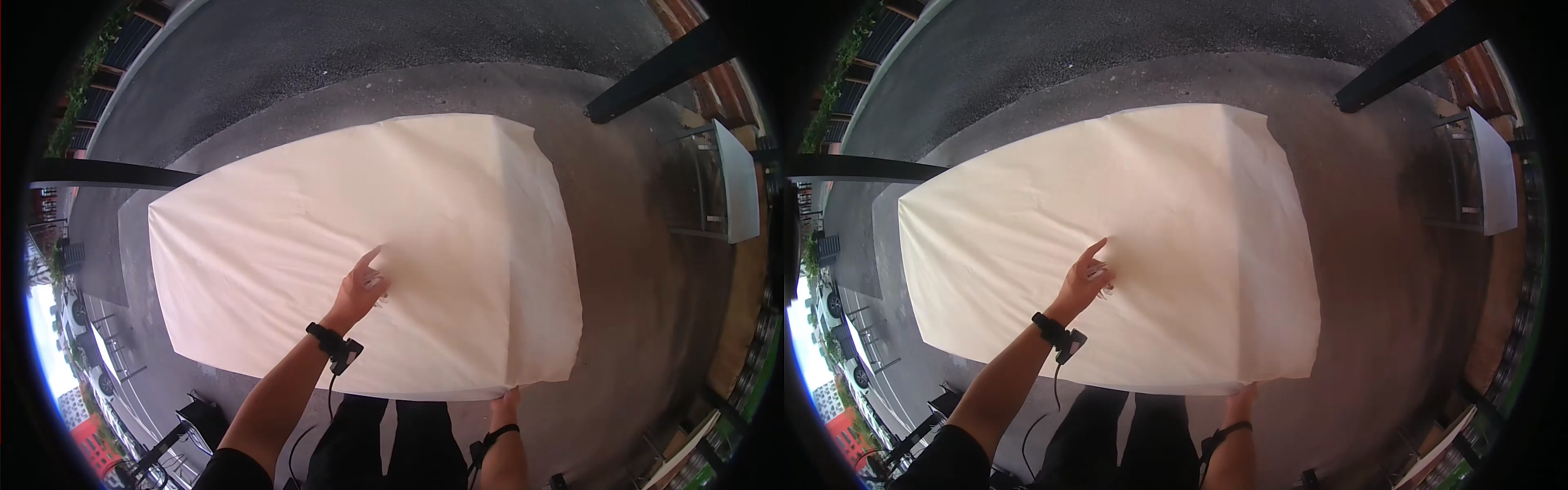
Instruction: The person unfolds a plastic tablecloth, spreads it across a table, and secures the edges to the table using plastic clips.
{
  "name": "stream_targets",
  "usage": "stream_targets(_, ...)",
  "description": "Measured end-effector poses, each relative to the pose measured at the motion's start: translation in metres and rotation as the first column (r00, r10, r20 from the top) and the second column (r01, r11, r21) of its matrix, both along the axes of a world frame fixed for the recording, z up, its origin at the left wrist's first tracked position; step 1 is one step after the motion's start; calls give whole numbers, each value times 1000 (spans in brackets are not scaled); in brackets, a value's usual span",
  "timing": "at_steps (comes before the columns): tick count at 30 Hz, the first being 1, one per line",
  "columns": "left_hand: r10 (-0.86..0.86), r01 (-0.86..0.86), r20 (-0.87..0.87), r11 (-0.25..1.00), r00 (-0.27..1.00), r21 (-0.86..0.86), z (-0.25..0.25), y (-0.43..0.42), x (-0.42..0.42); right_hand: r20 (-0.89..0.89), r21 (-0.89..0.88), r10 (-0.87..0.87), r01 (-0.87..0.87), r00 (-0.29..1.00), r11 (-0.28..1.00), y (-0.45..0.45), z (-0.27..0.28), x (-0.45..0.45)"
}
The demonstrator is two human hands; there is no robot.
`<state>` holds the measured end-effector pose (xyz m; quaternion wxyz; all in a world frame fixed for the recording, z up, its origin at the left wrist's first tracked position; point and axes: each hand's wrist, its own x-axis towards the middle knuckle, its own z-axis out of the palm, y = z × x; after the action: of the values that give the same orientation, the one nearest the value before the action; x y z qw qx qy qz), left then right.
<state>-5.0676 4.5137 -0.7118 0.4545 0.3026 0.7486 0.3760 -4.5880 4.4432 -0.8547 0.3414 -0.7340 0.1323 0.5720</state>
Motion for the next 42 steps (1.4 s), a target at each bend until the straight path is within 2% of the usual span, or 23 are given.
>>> stream_targets(2, 65, -65, 30, 998, 997, -10, 11, -9, 6, -3, -9, 40, -40, 999, 999, 7, -9, 13)
stream_targets(5, 179, -174, 159, 984, 971, -41, 25, -34, 18, 25, 9, 113, -113, 993, 994, 4, -58, 55)
stream_targets(6, 208, -204, 167, 978, 964, -36, 31, -44, 21, 216, -94, 86, -67, 973, 993, 7, -51, 50)
stream_targets(7, 297, -279, 275, 955, 914, -104, 39, -56, 25, 284, -152, 186, -147, 941, 977, 9, -37, 50)
stream_targets(9, 382, -347, 280, 923, 881, -167, 46, -83, 34, 396, -254, 512, -445, 762, 859, 19, 17, 27)
stream_targets(11, 543, -484, 427, 839, 723, -248, 58, -108, 45, 563, -318, 718, -695, 410, 645, 31, 78, -18)
stream_targets(12, 552, -485, 522, 831, 650, -275, 53, -128, 52, 660, -320, 718, -781, 221, 535, 37, 105, -45)
stream_targets(13, 609, -511, 563, 787, 558, -346, 66, -135, 54, 771, -283, 634, -857, 64, 431, 42, 130, -79)
stream_targets(15, 670, -555, 625, 720, 401, -416, 71, -157, 63, 973, -209, 138, -963, -187, 170, 51, 158, -134)
stream_targets(16, 676, -575, 661, 696, 325, -430, 72, -168, 66, 975, -195, 135, -973, -178, 127, 51, 176, -164)
stream_targets(17, 673, -589, 697, 675, 248, -443, 73, -179, 68, 938, -24, 336, -983, -85, -180, 46, 195, -193)
stream_targets(18, 666, -584, 720, 668, 194, -461, 80, -187, 66, 843, 197, 534, -884, -68, -423, 40, 211, -221)
stream_targets(19, 668, -613, 722, 650, 178, -450, 79, -196, 66, 830, 254, 541, -771, -136, -584, 35, 222, -251)
stream_targets(21, 581, -611, 758, 725, 297, -316, 84, -218, 66, 840, 312, 485, -514, -244, -799, 12, 235, -302)
stream_targets(22, 582, -635, 803, 669, 125, -386, 89, -227, 61, 839, 343, 487, -458, -243, -820, -5, 241, -324)
stream_targets(23, 577, -655, 809, 655, 112, -377, 90, -237, 59, 827, 359, 488, -408, -278, -840, -24, 244, -341)
stream_targets(26, 581, -773, 812, 487, -63, -408, 87, -279, 53, 843, 346, 408, -226, -350, -911, -84, 227, -371)
stream_targets(29, 559, -823, 819, 400, -130, -404, 83, -339, 39, 810, 358, 426, -235, -403, -904, -142, 224, -395)
stream_targets(33, 408, -844, 898, 414, -164, -342, 77, -435, 14, 874, 312, 325, -96, -361, -945, -229, 234, -436)
stream_targets(38, 395, -861, 872, 292, -288, -417, 84, -554, -21, 838, 344, 344, -79, -423, -936, -352, 226, -490)
stream_targets(39, 346, -860, 872, 254, -346, -442, 92, -579, -34, 813, 381, 379, -88, -442, -920, -378, 229, -503)
stream_targets(41, 118, -872, 891, 186, -438, -453, 57, -626, -38, 791, 402, 401, -103, -462, -910, -427, 230, -532)
stream_targets(42, 98, -868, 882, 158, -460, -470, 65, -644, -55, 778, 408, 406, -106, -479, -907, -444, 231, -545)
